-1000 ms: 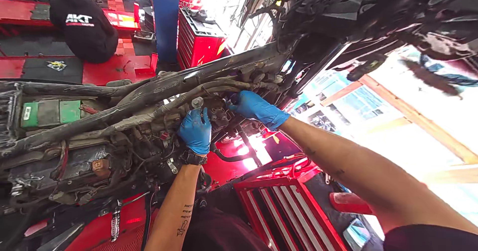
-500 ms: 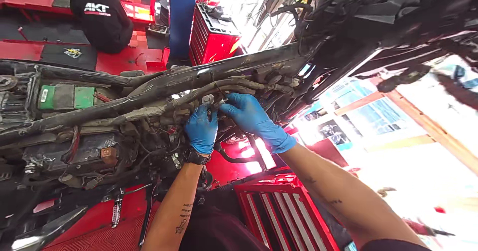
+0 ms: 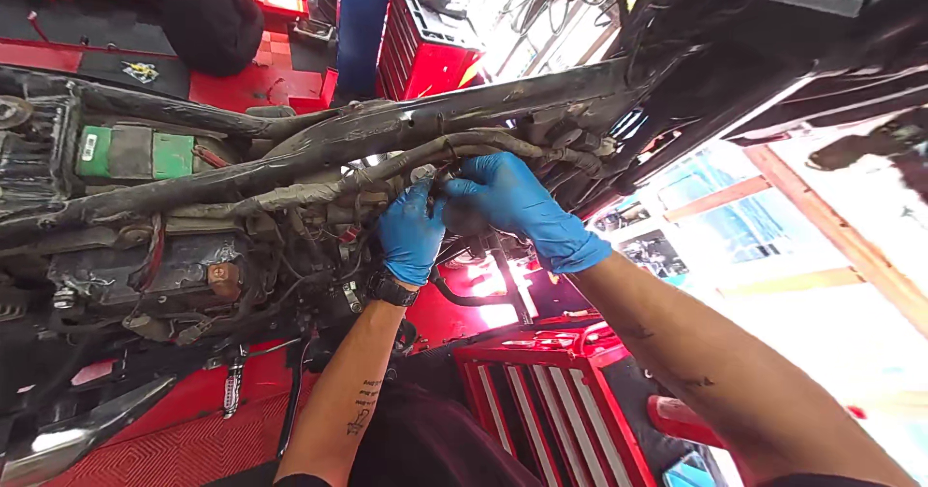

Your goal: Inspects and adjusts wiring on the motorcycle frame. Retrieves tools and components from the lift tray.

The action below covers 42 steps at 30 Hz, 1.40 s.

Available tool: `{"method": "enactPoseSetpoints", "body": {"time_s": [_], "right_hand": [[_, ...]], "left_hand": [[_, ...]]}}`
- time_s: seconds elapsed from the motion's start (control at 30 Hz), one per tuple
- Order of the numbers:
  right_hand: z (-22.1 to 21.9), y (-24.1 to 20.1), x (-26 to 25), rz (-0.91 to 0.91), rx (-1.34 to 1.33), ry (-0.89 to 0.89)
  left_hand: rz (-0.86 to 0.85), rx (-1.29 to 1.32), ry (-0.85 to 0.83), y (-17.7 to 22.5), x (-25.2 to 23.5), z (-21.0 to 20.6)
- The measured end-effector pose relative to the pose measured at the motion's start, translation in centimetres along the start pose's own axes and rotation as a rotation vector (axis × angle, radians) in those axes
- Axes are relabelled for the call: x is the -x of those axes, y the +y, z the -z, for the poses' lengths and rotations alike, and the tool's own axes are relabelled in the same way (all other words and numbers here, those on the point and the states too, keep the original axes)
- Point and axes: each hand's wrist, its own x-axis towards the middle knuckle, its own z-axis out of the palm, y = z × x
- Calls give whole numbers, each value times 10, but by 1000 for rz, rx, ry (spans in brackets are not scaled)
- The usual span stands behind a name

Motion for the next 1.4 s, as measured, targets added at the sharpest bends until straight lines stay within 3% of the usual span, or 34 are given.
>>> {"method": "enactPoseSetpoints", "body": {"time_s": [0.3,0.43,0.53,0.73,0.87,1.0,1.27,1.4], "right_hand": [[0,-13,4,-56,156,107],[-2,-4,4,70,135,131],[-4,0,3,85,151,146],[6,-19,0,-115,193,51],[1,-9,2,8,160,93],[-6,1,4,64,104,143],[-5,-20,14,-141,181,124],[-4,-9,6,-25,187,108]], "left_hand": [[34,37,82,0,-1,-7],[59,26,-75,5,-3,2],[66,6,-58,10,-4,0],[1,8,33,2,-3,-6],[-7,7,-19,3,-5,-4],[52,-13,36,9,-6,-9],[89,-15,-4,11,-5,-6],[83,-3,-37,9,-6,-4]]}}
